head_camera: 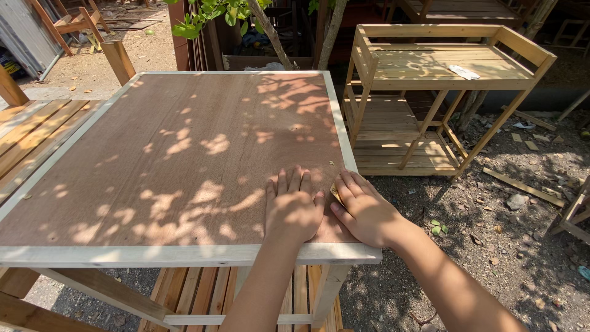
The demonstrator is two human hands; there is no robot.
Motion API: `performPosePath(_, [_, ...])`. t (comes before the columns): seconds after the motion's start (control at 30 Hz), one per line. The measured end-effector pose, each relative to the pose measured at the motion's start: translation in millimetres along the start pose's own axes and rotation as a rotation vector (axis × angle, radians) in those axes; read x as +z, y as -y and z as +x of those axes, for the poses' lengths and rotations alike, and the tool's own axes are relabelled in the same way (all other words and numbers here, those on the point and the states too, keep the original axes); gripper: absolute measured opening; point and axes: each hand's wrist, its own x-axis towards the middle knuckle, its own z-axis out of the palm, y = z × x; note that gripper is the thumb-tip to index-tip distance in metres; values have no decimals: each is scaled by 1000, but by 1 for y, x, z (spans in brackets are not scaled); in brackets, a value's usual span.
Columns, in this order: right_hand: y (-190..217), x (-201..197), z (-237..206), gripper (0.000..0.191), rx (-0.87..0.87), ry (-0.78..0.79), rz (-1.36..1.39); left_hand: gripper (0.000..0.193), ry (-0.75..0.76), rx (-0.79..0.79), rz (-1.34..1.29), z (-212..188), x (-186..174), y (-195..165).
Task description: The person sands a square wooden table top resting on a wooden stand outdoors. They rub sandpaper by hand along the edges and frame of the tabletop, working around all four sides and across the surface, occasionally repositioning the sandpaper and continuing to sand the wood.
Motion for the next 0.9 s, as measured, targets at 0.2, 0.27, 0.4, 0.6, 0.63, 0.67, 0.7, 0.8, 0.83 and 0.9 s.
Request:
performPosePath(0.2, [-10, -10, 79, 73, 225, 33, 21, 68, -31, 11, -18, 0, -1, 2])
performPosePath(0.27, [-6, -11, 76, 73, 222, 25, 14, 67, -49, 12, -15, 2, -1, 2])
performPosePath(0.4, [9, -7, 19, 73, 83, 15, -51, 67, -80, 16, -51, 5, 3, 4])
performPosePath(0.6, [16, 2, -46, 70, -159, -126, -96, 66, -157, 56, -40, 6, 13, 7])
performPosePath(0.63, [14, 1, -37, 70, -121, -84, -81, 66, -145, 48, -35, 6, 14, 8])
performPosePath(0.67, [11, 0, -25, 70, -84, -43, -67, 66, -134, 40, -30, 7, 14, 8])
performPosePath(0.7, [9, 0, -11, 70, -45, -33, -36, 67, -121, 32, -26, 7, 14, 8])
performPosePath(0.8, [1, -7, 43, 69, 78, -15, 27, 68, -69, 29, -40, 9, 11, 8])
performPosePath(0.83, [-1, -9, 57, 69, 127, -15, 27, 68, -55, 25, -39, 9, 9, 7])
performPosePath(0.9, [-2, -12, 75, 72, 201, 20, 30, 68, -21, 14, -33, 9, 6, 7])
